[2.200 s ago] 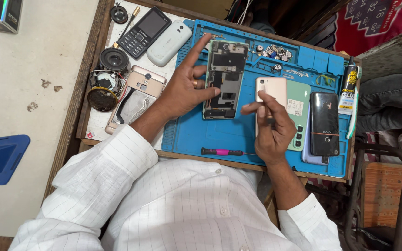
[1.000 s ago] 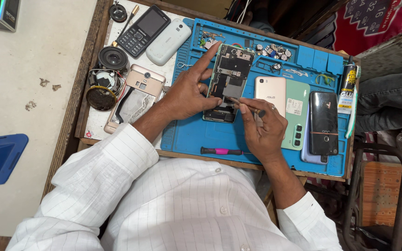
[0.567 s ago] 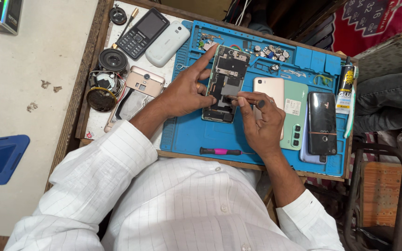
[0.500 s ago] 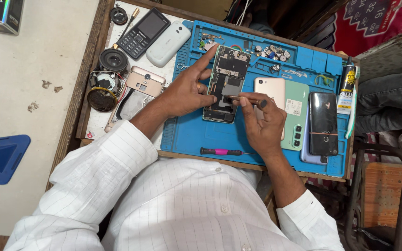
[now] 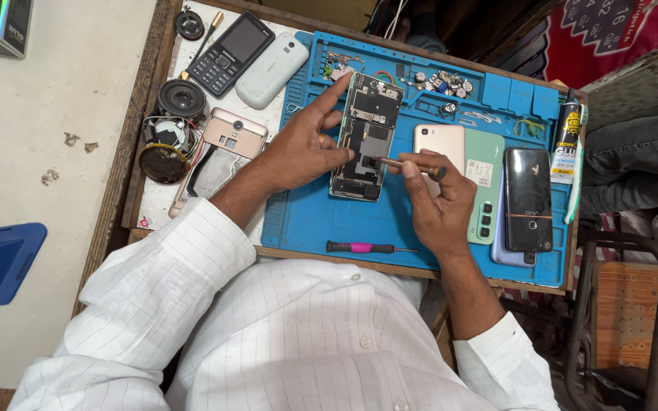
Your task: The person uses a screwdriver to remove screws from a disassembled smartphone and manipulates internal components on a blue work mat. They handle a small black part and a white cable, then place the phone down and pick up a different black smartphone from the table.
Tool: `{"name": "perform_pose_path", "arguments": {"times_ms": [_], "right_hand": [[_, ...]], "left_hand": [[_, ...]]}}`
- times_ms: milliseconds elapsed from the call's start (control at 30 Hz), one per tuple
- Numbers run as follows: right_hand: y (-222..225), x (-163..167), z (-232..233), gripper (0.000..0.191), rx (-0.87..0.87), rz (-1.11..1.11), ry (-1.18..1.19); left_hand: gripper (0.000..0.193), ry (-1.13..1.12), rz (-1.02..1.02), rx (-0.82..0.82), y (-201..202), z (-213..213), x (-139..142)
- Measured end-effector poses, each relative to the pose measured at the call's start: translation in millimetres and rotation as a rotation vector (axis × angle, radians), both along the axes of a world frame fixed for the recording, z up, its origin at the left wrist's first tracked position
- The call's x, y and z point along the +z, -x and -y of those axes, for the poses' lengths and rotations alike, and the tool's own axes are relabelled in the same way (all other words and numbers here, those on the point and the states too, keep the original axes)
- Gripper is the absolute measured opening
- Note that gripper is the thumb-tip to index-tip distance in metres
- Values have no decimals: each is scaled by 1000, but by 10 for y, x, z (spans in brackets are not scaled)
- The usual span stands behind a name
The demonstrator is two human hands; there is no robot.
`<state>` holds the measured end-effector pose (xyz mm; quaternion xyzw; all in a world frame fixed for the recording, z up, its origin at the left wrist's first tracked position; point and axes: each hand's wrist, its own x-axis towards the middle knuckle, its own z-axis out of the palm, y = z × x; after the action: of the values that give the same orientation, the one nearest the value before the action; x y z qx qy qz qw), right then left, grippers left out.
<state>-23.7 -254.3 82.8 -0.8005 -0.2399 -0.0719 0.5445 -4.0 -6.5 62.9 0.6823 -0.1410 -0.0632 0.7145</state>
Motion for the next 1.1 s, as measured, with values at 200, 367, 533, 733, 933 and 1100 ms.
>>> {"name": "perform_pose_path", "arguments": {"times_ms": [200, 367, 533, 733, 933, 1100], "right_hand": [[20, 36, -4, 15, 54, 104, 114], [23, 49, -12, 15, 60, 117, 118], [24, 44, -22, 14, 43, 109, 130], [11, 51, -13, 12, 51, 122, 162], [18, 28, -7, 11, 66, 142, 205], [35, -2, -13, 11, 87, 167, 231]], "left_hand": [[102, -50, -29, 26, 8, 11, -8], [101, -39, -32, 19, 14, 12, -20], [102, -48, 113, 20, 3, 14, -55], [100, -78, -80, 54, 11, 35, -23], [101, -158, -59, 138, 11, 98, 34], [102, -228, -112, 165, -24, 130, 78]]}}
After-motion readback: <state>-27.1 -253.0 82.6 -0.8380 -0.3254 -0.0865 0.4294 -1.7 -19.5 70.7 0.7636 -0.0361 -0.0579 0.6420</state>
